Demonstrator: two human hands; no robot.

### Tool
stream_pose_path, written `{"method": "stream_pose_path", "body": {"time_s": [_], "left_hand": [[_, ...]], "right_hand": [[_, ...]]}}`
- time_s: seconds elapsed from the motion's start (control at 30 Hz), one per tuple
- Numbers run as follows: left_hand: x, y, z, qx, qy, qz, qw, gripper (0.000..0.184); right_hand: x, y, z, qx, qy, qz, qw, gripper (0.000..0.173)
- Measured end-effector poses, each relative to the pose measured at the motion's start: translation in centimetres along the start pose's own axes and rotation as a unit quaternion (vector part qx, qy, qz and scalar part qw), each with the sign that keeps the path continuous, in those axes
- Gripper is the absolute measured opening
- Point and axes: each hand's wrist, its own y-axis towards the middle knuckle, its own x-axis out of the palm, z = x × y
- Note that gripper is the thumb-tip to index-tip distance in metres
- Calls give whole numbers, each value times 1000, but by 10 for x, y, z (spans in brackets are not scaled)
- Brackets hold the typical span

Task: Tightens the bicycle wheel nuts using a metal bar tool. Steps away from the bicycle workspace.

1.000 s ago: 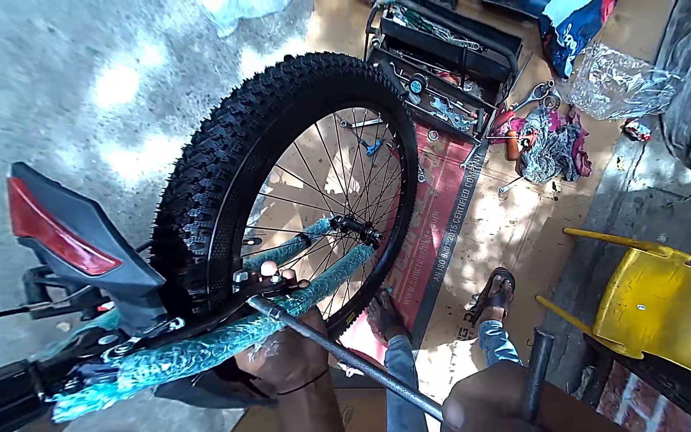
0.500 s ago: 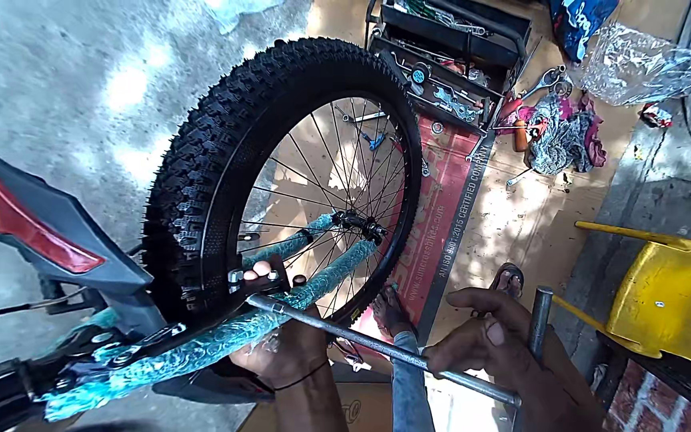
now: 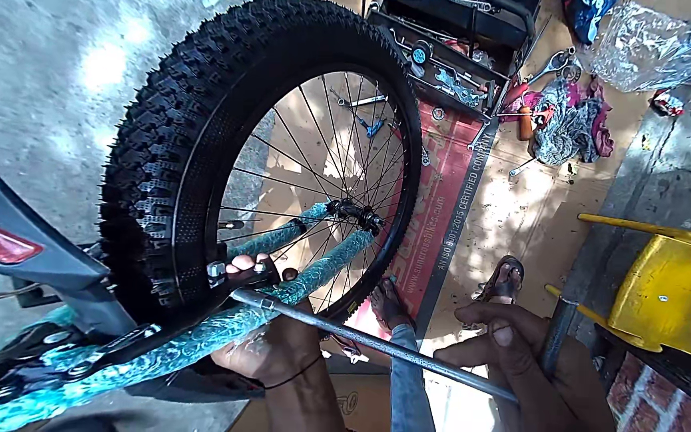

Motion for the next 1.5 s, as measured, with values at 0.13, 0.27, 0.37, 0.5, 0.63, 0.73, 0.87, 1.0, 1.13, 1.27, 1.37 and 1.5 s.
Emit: {"method": "stream_pose_path", "body": {"time_s": [0.13, 0.27, 0.37, 0.5, 0.63, 0.73, 0.87, 1.0, 1.13, 1.27, 1.37, 1.5], "left_hand": [[1, 1, -1, 1, -6, -5, 1000, 68], [-2, 3, -4, 16, -1, -6, 1000, 69], [-6, 5, -6, 20, -3, -23, 1000, 65], [-3, 4, -6, 21, -5, -17, 1000, 62], [0, 7, -9, 41, 5, -2, 999, 63], [-2, 7, -8, 45, 13, 0, 999, 66], [-5, 3, -4, 10, -3, -24, 1000, 65], [-10, 3, 0, -36, -12, -56, 998, 65], [-8, 6, 2, -55, 6, -79, 995, 62], [-6, 5, 0, -21, 13, -46, 999, 63], [-4, 4, 1, -12, 0, -30, 999, 64], [-8, 5, 1, -16, 28, -57, 998, 64]], "right_hand": [[0, 0, 1, -17, 12, 16, 1000, 37], [-1, 0, 7, -47, 88, 16, 995, 65], [2, 0, 7, -81, 64, 68, 992, 63], [4, 2, 6, -53, 45, 110, 992, 55], [8, 3, 0, 110, 145, 170, 968, 57], [13, 4, -5, 130, 145, 225, 955, 42], [1, -5, 29, -113, -38, 169, 978, 36], [-58, 4, 40, -269, -253, -131, 920, 60], [-77, 14, 16, -262, -533, -166, 787, 78], [-85, 26, 47, -308, -615, -167, 706, 63], [-99, 62, 61, -454, -577, -215, 644, 44], [-78, 86, 40, -556, -494, -201, 638, 32]]}}
